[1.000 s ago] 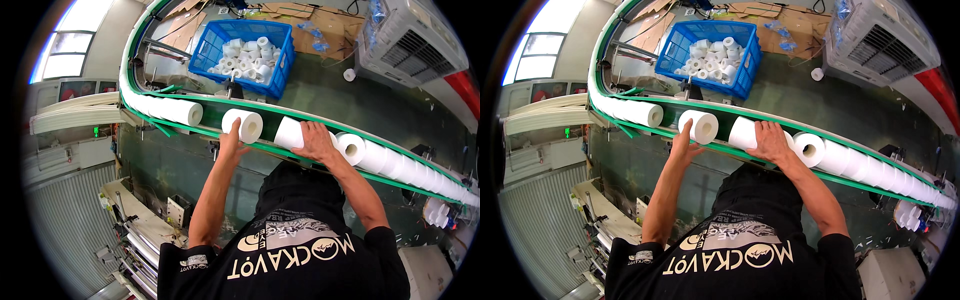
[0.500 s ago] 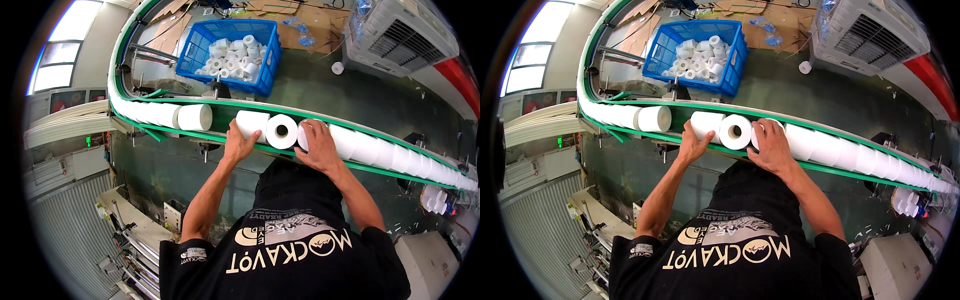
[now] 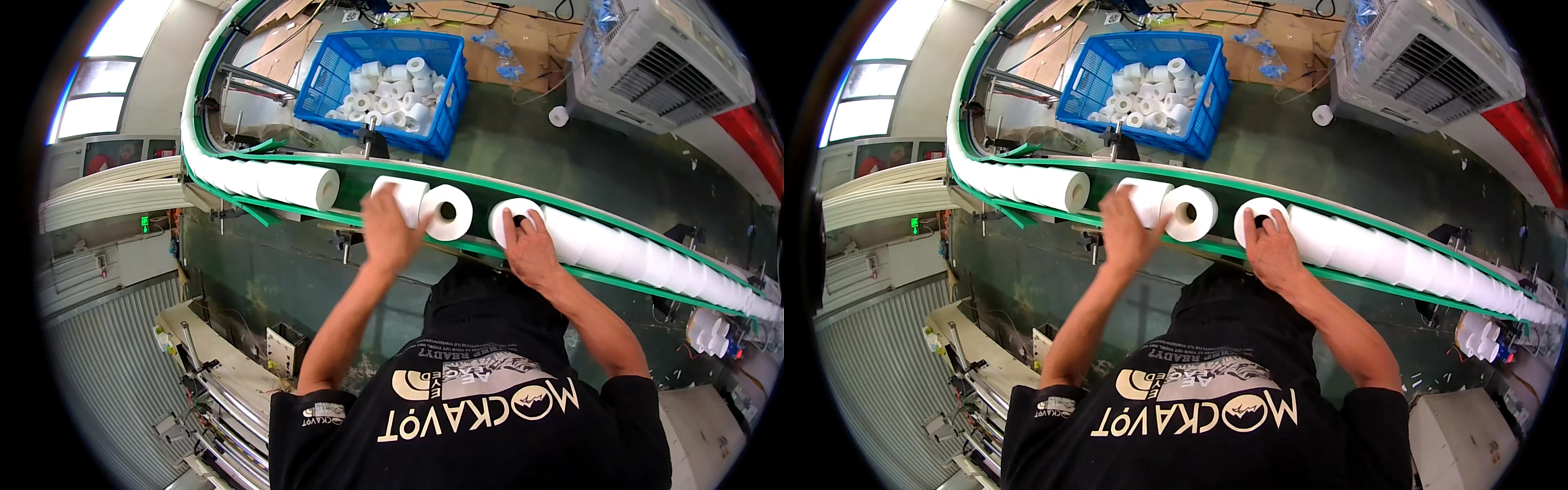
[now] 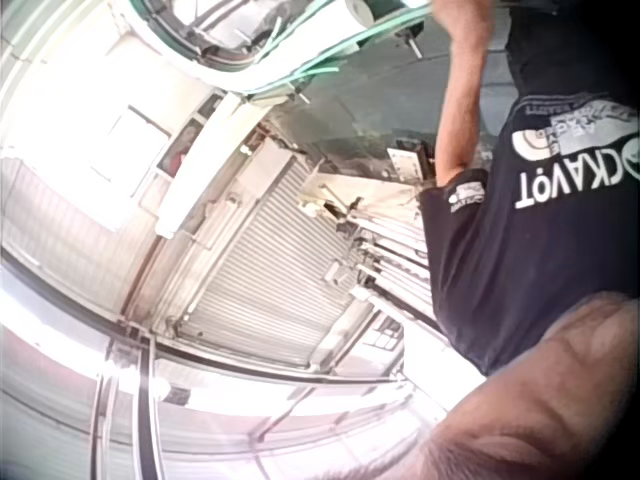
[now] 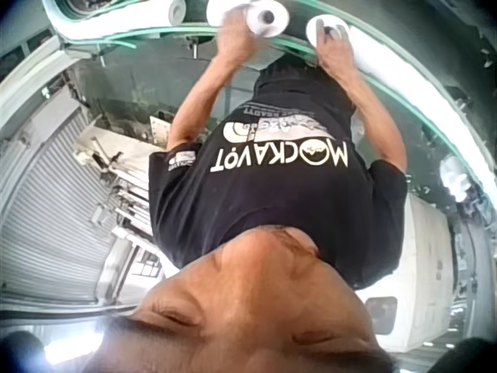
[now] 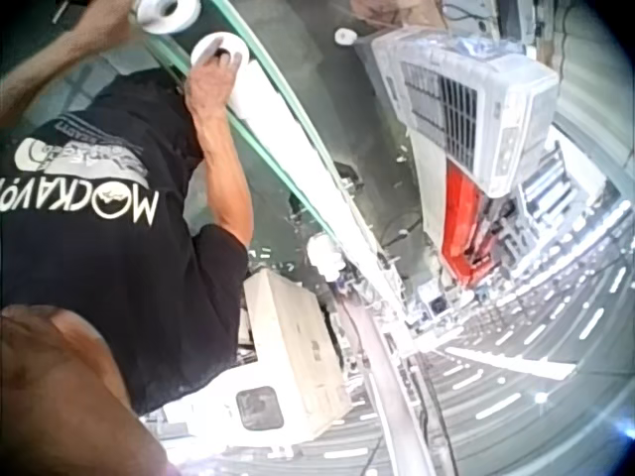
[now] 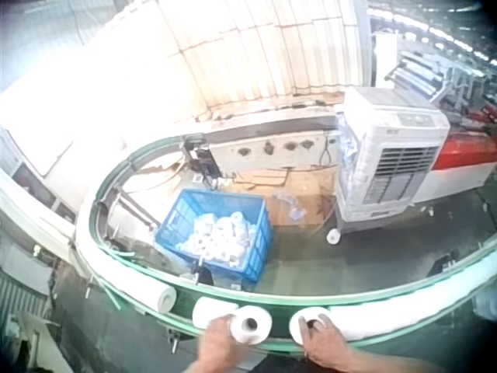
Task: The person arranges paper rolls on a conveyor belt, aligning them and clearing jams, then picks up a long metal rod and approaches a large industrial machine.
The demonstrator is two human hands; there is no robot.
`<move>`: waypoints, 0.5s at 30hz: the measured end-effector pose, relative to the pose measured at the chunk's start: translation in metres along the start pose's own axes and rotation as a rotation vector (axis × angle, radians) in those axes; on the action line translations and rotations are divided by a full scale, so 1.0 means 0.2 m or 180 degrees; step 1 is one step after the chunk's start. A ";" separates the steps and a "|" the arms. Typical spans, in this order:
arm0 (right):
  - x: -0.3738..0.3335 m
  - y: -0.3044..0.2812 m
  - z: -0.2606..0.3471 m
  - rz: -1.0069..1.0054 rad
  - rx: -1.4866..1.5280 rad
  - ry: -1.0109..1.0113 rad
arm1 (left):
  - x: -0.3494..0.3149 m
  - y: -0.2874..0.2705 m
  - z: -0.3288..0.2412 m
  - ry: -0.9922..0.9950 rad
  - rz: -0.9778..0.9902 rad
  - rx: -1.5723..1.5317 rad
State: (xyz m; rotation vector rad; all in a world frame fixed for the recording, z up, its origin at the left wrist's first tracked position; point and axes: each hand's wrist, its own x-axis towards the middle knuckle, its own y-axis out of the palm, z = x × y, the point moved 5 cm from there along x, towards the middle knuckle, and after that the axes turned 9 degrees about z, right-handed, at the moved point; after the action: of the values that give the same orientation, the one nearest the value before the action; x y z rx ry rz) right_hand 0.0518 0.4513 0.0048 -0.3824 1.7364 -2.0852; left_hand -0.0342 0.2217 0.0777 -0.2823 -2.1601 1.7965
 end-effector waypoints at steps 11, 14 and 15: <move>-0.28 -0.04 -0.22 0.0159 0.0383 0.0476 | -0.01 0.15 0.02 -0.0388 0.0888 -0.0890; -0.28 -0.13 -0.23 -0.0121 0.0637 0.0585 | -0.03 0.36 0.28 -0.1692 0.1923 -0.3692; -0.29 -0.11 -0.26 0.0013 0.0822 0.0703 | -0.02 0.39 0.33 -0.1690 0.1944 -0.3376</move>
State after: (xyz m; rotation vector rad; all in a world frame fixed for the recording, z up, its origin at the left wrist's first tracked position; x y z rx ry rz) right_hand 0.0764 0.5265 0.0188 -0.0745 1.5491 -2.3864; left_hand -0.0590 0.1741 -0.0098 -0.8351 -3.5543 0.7441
